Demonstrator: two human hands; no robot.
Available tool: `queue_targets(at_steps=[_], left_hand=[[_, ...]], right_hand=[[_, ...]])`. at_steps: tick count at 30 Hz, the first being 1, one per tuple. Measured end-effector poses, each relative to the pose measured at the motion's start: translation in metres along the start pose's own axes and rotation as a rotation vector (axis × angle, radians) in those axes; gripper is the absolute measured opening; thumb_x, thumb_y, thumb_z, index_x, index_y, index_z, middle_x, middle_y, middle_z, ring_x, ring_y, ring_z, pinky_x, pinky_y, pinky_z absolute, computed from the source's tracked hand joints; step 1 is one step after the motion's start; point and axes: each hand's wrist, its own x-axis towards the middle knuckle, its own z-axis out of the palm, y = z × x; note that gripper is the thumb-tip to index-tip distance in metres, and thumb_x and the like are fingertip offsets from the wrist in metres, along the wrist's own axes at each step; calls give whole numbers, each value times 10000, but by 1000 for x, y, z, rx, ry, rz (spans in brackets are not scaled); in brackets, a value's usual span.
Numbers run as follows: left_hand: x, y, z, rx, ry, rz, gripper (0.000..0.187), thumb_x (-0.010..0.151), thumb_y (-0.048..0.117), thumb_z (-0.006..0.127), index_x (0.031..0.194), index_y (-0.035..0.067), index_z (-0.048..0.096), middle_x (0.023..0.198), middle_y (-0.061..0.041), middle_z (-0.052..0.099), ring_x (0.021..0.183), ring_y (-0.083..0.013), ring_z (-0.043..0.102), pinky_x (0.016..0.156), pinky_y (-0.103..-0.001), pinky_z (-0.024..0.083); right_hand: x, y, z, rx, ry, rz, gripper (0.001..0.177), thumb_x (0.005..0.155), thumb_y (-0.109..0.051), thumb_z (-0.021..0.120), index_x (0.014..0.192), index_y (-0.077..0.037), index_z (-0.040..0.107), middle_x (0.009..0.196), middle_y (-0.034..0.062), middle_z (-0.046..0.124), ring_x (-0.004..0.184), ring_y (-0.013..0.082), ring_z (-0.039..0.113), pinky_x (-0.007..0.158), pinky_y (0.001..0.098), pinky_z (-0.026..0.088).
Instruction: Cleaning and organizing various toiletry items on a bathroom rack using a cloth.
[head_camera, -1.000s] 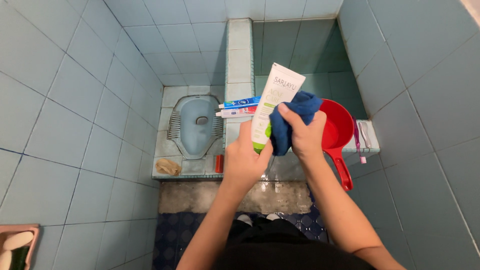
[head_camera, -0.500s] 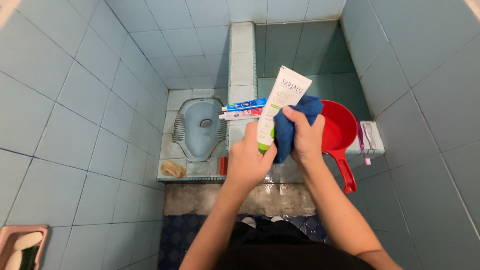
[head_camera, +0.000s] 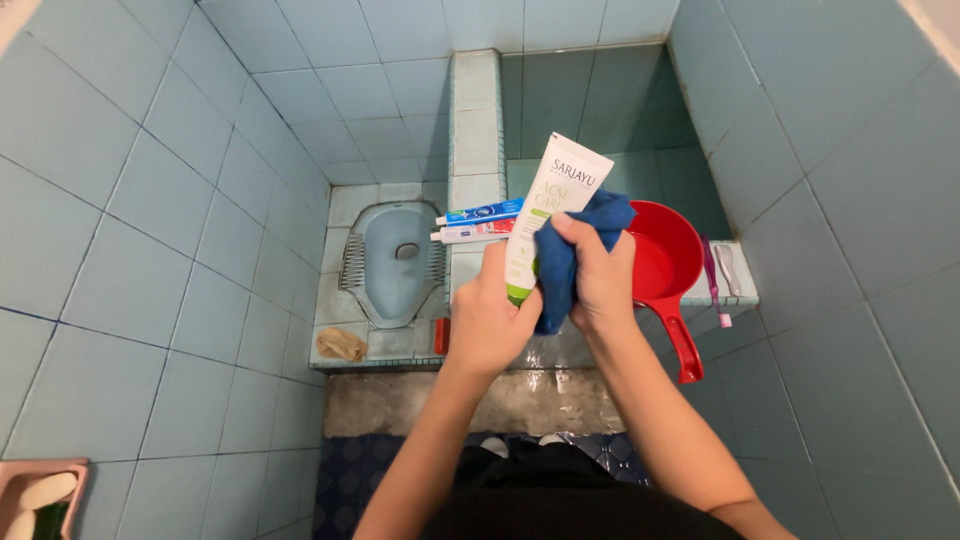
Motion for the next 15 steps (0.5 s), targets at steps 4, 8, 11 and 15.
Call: queue_targets(at_steps=[4,8,11,15], left_hand=[[0,-3,3,-56,7,-25,394,853,129,698,1212,69,548,854,-202,721,778,-402,734,648,-452,575],[4,-10,5,-108,6,-44,355,858,116,696,1173,52,545,832,-204,713,783,-397,743,646,-433,578],[5,-10,5,-171,9,7,365,860,100,685,1185,37,531,871,-210,718,824,-405,735,662,-423,577],[4,-8,9,-126,-39,-75,377,834,112,694,1166,35,532,813,-216,704,755,-399,737,630,-424,568]], right_hand=[[1,2,-4,51,140,-34,247,893,-35,692,1100,99,677,1015,141,737,861,200,715,785,325,587],[0,1,-7,24,-13,-10,286,844,-13,695,1115,75,671,1062,137,738,926,199,724,854,315,590],[1,-3,-2,-11,-46,31,290,841,-10,719,1118,63,670,1071,131,732,941,196,720,861,320,589],[6,-1,-2,-21,27,13,278,868,-42,722,1119,69,677,1071,131,732,933,195,714,854,318,585]])
